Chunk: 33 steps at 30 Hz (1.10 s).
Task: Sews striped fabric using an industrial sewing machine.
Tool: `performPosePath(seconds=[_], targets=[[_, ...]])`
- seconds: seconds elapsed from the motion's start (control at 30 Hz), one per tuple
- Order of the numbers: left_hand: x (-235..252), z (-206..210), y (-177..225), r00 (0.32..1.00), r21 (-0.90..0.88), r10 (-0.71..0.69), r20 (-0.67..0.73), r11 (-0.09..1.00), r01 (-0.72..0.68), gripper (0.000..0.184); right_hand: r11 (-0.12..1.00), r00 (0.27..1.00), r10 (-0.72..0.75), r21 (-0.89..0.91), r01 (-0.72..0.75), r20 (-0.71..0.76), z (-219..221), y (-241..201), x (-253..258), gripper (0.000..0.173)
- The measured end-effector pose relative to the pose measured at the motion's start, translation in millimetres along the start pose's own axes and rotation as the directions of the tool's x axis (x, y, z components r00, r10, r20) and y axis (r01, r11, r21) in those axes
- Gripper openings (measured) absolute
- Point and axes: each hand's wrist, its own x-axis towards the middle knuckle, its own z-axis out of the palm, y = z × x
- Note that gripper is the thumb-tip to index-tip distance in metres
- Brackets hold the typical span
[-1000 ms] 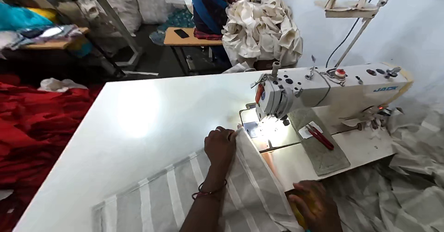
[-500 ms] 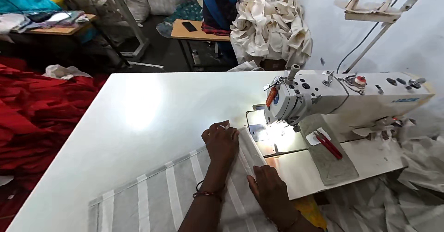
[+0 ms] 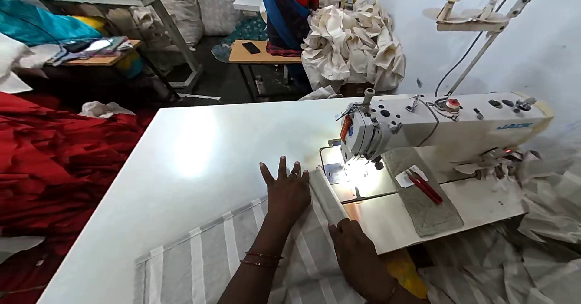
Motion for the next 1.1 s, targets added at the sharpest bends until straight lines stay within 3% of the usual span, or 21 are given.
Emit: performPosePath(seconds=[0.07, 0.13, 0.2, 0.3, 0.43, 0.5, 0.6, 0.87, 1.1], targets=[[-11, 6, 0, 0.999, -0.054, -0.027, 0.017, 0.998, 0.028, 0.067, 1.0, 0.999, -0.01, 0.023, 0.009, 0.048, -7, 2, -12, 0.031], [-29, 13, 7, 0.997, -0.139, -0.069, 0.046, 0.988, 0.074, 0.104, 0.992, 0.97, 0.027, 0.11, -0.055, 0.242, -31, 6, -18, 0.028], [-54, 20, 25, 0.998, -0.191, -0.039, 0.051, 0.98, 0.048, 0.115, 0.975, 0.933, 0.066, 0.176, -0.136, 0.354, -54, 21, -14, 0.027], [-78, 31, 64, 0.993, -0.235, 0.096, -0.062, 0.966, -0.108, 0.105, 0.995, 0.999, 0.023, 0.093, -0.027, 0.045, -40, 53, 0, 0.022], [-66, 37, 82, 0.961, -0.202, 0.209, -0.183, 0.948, -0.245, 0.102, 0.988, 0.971, -0.157, -0.022, 0.155, -0.183, 7, 94, 14, 0.02], [-73, 41, 89, 0.927, -0.235, 0.208, -0.312, 0.928, -0.288, 0.088, 0.987, 0.971, -0.162, -0.042, 0.157, -0.176, 11, 97, 14, 0.023], [-83, 46, 98, 0.921, -0.316, 0.186, -0.343, 0.9, -0.299, 0.072, 0.987, 0.973, -0.154, -0.075, 0.143, -0.17, 13, 98, 16, 0.025], [-22, 49, 82, 0.915, -0.276, 0.239, -0.325, 0.902, -0.333, 0.074, 0.981, 0.987, -0.149, -0.137, 0.139, -0.06, 9, 113, 69, 0.025], [-14, 51, 80, 0.927, -0.282, 0.228, -0.297, 0.907, -0.313, 0.075, 0.989, 0.995, -0.102, -0.104, 0.101, -0.005, 5, 116, 77, 0.026]])
